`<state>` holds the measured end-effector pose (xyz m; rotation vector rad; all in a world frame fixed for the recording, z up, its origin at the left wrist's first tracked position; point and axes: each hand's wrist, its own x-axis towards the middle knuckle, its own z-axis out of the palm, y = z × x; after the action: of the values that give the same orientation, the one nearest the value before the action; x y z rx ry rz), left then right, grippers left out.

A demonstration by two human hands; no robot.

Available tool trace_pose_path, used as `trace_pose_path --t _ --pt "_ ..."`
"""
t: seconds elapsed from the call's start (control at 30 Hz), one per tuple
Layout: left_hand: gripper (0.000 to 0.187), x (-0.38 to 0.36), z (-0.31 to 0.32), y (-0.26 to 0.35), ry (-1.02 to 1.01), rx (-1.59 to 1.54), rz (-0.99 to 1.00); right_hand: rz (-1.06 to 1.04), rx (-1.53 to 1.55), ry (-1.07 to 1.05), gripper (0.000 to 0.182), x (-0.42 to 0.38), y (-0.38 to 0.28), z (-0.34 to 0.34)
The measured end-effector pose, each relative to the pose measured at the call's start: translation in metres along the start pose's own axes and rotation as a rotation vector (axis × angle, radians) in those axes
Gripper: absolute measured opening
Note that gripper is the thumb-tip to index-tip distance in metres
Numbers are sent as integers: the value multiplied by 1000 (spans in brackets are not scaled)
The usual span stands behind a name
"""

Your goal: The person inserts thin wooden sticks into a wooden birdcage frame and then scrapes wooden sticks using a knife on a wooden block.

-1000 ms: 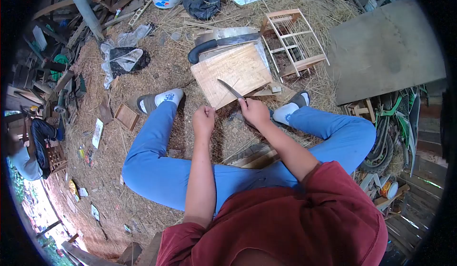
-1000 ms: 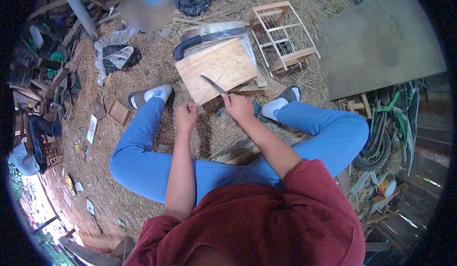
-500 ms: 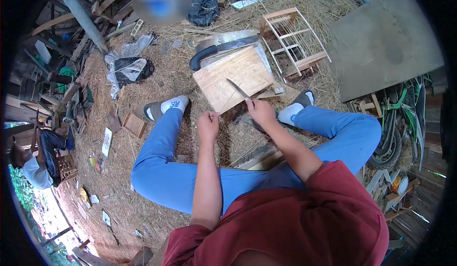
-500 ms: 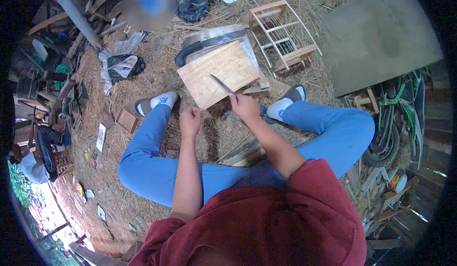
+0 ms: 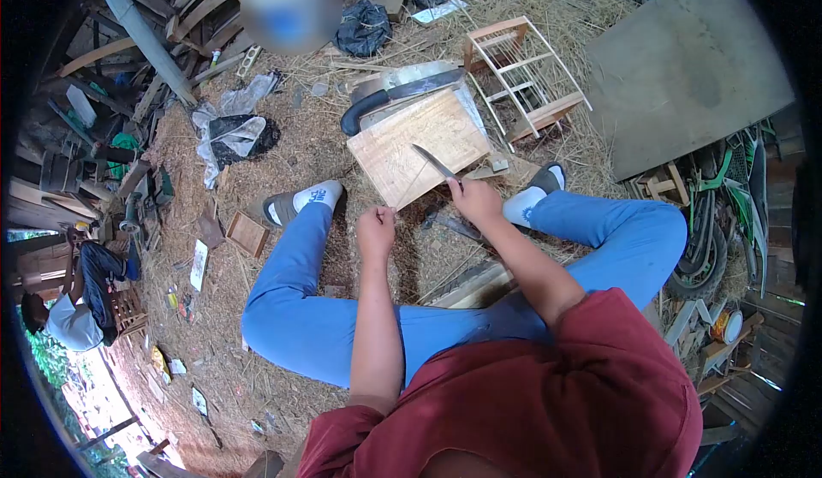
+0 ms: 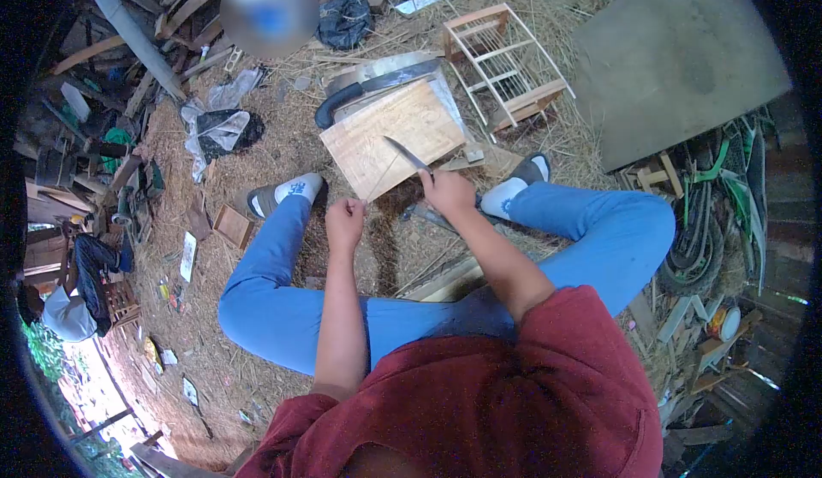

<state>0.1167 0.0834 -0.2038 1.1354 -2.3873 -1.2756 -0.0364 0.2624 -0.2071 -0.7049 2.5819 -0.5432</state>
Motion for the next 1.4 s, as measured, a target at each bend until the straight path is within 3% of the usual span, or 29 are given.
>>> trace_pose_path --t 0.03,0.17,0.2,0.3,0.33,0.43,0.47,0.6,0.7,0.73,0.77,0.87,1.0,1.17,1.23,1.3,1.37,1.4 --pt "22 1 1 -2 10 35 27 92 68 42 60 2 2 1" --pt "24 2 4 -8 10 31 17 -107 -74 15 62 -12 1 7" --pt "24 4 6 -12 12 30 21 88 124 53 61 0 5 3" --pt "24 2 7 -17 20 50 45 109 99 95 60 5 14 25" --pt "24 -1 3 -11 16 13 46 21 -8 -6 59 -14 -5 9" --pt "25 1 -1 -1 17 10 49 -78 -51 -18 59 -27 -14 7" --pt "26 0 -1 -2 15 51 40 12 -3 26 58 -18 -12 10" --pt "22 -2 -1 -1 17 64 30 41 32 46 59 -9 -14 11" --pt "22 1 2 -4 32 24 48 -106 -107 -130 59 -18 -20 -2" --pt "21 1 3 -4 31 23 48 25 48 -52 59 -10 -18 2" --pt "21 0 3 -5 26 25 47 26 49 -56 59 -11 -19 6" --pt "21 1 4 -8 26 42 45 -131 -21 -131 63 -27 -27 15" --pt "21 -2 2 -3 14 29 47 -32 134 -72 61 -13 -23 7" --pt "20 0 5 -8 43 16 77 -185 -86 -171 61 -19 -30 5" --pt "20 1 5 -6 51 39 66 -28 5 -43 62 -8 -28 11" --pt "19 -3 4 -7 47 69 55 -12 38 -51 62 -17 -31 17" --pt "19 -1 5 -7 46 24 77 -212 -88 -106 59 -23 -36 1" --pt "19 -1 4 -3 46 23 78 -119 18 -68 59 -14 -34 2"
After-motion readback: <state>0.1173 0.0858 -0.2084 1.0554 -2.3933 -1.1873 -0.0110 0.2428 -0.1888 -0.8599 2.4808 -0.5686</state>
